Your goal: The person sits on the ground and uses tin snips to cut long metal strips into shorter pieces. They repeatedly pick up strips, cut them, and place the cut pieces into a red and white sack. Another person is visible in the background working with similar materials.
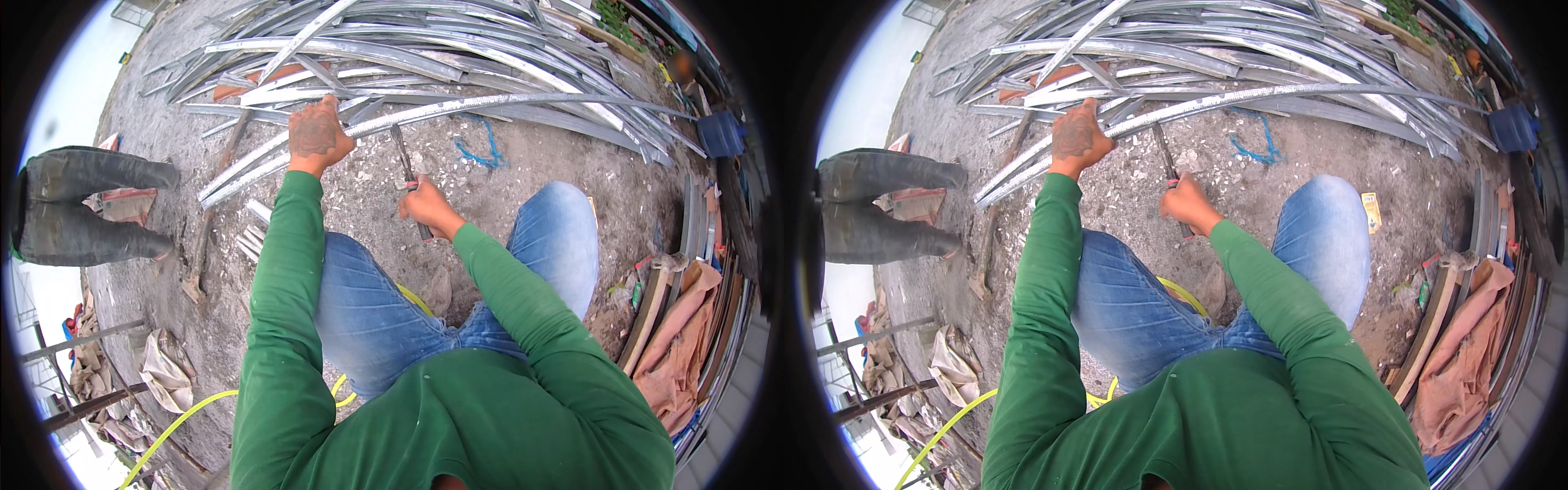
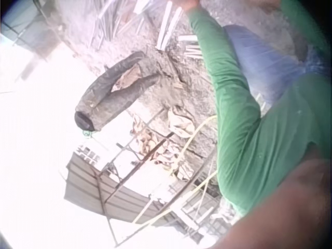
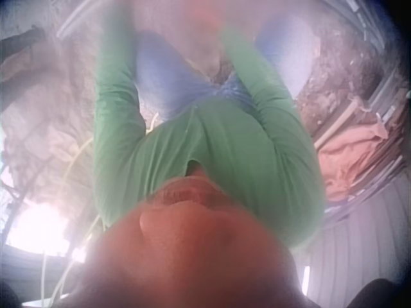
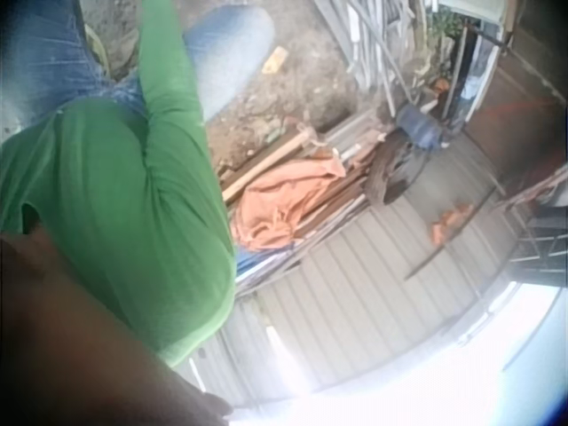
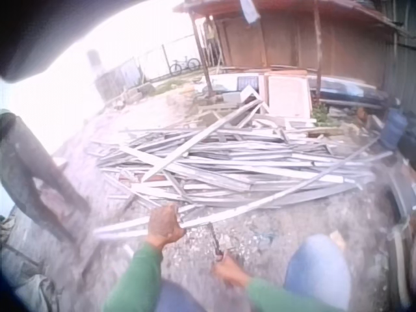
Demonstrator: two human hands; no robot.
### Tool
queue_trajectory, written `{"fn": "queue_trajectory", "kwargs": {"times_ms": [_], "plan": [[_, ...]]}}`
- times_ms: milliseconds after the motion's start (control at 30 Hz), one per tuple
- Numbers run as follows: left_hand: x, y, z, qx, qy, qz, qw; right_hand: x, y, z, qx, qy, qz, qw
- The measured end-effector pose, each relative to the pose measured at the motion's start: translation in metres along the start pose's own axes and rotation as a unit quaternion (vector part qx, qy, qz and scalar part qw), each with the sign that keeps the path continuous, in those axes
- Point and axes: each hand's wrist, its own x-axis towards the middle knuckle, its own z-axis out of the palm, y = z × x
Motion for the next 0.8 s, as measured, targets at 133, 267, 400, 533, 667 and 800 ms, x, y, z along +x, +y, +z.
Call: {"fn": "queue_trajectory", "kwargs": {"times_ms": [133, 267, 400, 533, 667, 800], "plan": [[-0.001, -0.006, 0.01, 0.008, 0.016, 0.004, 1.0, -0.007, -0.009, -0.001, -0.018, -0.002, 0.006, 1.0], [0.004, 0.0, 0.004, -0.008, -0.003, 0.008, 1.0, 0.001, -0.002, -0.007, 0.003, -0.018, 0.001, 1.0], [0.004, -0.002, 0.004, -0.001, -0.013, -0.001, 1.0, -0.009, -0.016, -0.006, 0.017, -0.044, 0.02, 0.999], [0.003, -0.001, 0.006, 0.002, 0.0, 0.002, 1.0, -0.014, -0.02, -0.009, 0.032, -0.07, 0.029, 0.997], [0.001, 0.0, 0.004, -0.002, 0.007, 0.009, 1.0, -0.011, -0.014, -0.009, 0.024, -0.065, 0.023, 0.997], [0.002, 0.0, 0.001, 0.004, -0.01, 0.006, 1.0, 0.003, 0.0, -0.007, -0.025, -0.033, 0.017, 0.999]]}}
